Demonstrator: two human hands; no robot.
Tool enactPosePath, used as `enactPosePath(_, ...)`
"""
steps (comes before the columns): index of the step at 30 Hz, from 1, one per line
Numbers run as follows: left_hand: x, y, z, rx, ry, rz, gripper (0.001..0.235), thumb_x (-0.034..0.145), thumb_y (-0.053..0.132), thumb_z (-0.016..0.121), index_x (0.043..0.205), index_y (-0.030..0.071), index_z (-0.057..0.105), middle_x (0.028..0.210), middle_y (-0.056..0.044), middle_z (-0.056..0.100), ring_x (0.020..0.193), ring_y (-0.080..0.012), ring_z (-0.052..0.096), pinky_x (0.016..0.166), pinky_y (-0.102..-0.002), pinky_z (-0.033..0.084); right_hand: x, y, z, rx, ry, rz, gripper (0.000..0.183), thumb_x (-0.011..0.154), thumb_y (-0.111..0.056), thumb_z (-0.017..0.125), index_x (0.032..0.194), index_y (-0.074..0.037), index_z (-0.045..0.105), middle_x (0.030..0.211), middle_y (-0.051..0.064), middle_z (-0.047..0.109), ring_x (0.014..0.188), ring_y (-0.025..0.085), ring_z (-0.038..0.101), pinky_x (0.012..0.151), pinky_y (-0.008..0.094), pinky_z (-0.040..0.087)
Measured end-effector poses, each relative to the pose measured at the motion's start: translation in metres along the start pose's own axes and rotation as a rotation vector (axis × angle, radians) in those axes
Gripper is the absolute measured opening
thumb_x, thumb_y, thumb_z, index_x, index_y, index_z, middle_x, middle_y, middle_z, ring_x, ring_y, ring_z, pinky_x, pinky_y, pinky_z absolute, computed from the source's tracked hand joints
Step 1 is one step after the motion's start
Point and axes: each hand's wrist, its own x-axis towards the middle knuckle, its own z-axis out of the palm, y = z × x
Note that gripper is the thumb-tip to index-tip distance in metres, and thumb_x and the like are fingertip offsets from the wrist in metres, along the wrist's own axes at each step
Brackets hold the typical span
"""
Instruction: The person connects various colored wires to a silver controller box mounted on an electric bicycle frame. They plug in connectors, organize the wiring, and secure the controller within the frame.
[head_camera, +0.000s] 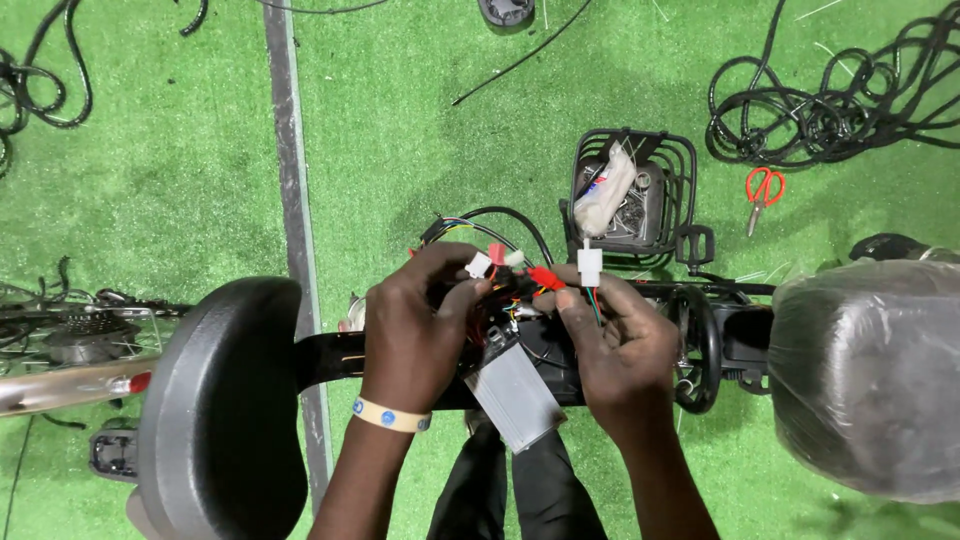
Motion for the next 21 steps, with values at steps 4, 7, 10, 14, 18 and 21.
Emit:
enactPosePath(4, -0.006, 0.002, -0.001, -0.081, -0.030, 0.017, 0.022, 0.075, 0.010, 0.074, 0.095, 0.018, 0.074, 0.082, -0.011, 0.076, 0.086, -0.0356, 0.072, 0.078, -0.042, 0.056, 0.001, -0.008, 0.008, -0.073, 0.044, -0.087, 0.019, 0.086, -0.006, 0.066, 0.104, -0.002, 0.071, 0.074, 0.013, 0.075, 0.062, 0.007, 0.059, 0.059, 0.024, 0.054)
enactPosePath(7, -0.009, 0.000, 0.000, -0.135, -0.053, 0.051, 0.022, 0.076, 0.007, 0.072, 0.097, 0.014, 0.073, 0.085, -0.014, 0.075, 0.089, -0.0387, 0.071, 0.079, -0.043, 0.055, 0.002, -0.005, 0.008, -0.072, 0.073, -0.059, 0.019, 0.084, -0.006, 0.068, 0.102, 0.000, 0.071, 0.073, 0.013, 0.073, 0.066, 0.009, 0.063, 0.063, 0.024, 0.056)
enactPosePath(10, -0.012, -0.003, 0.003, -0.164, -0.057, 0.076, 0.020, 0.080, 0.006, 0.068, 0.099, 0.011, 0.071, 0.085, -0.018, 0.073, 0.090, -0.0407, 0.069, 0.080, -0.045, 0.054, 0.002, 0.003, 0.007, -0.028, 0.114, -0.032, 0.021, 0.083, -0.002, 0.069, 0.103, 0.003, 0.070, 0.076, 0.016, 0.072, 0.071, 0.013, 0.066, 0.069, 0.029, 0.058)
enactPosePath(14, -0.014, -0.007, 0.003, -0.232, -0.076, 0.128, 0.019, 0.083, 0.005, 0.065, 0.102, 0.005, 0.066, 0.090, -0.020, 0.070, 0.086, -0.0421, 0.068, 0.080, -0.045, 0.052, 0.002, 0.010, 0.000, -0.032, 0.098, -0.065, 0.018, 0.086, -0.004, 0.067, 0.102, 0.005, 0.068, 0.076, 0.017, 0.070, 0.068, 0.012, 0.059, 0.067, 0.029, 0.055)
enactPosePath(18, -0.015, -0.005, 0.001, -0.256, -0.138, 0.165, 0.021, 0.088, 0.010, 0.063, 0.109, 0.005, 0.062, 0.093, -0.016, 0.066, 0.077, -0.0302, 0.062, 0.078, -0.041, 0.051, 0.003, 0.021, -0.007, -0.019, 0.107, -0.072, 0.017, 0.086, -0.003, 0.066, 0.101, 0.005, 0.067, 0.083, 0.017, 0.071, 0.068, 0.013, 0.062, 0.068, 0.029, 0.056)
enactPosePath(21, -0.018, -0.002, 0.002, -0.226, -0.153, 0.209, 0.047, 0.072, 0.010, 0.079, 0.113, 0.002, 0.057, 0.089, -0.017, 0.060, 0.073, -0.0312, 0.059, 0.073, -0.045, 0.049, 0.002, 0.001, 0.002, 0.017, 0.059, -0.100, 0.015, 0.086, -0.003, 0.065, 0.098, 0.006, 0.066, 0.089, 0.020, 0.071, 0.074, 0.016, 0.063, 0.071, 0.033, 0.056)
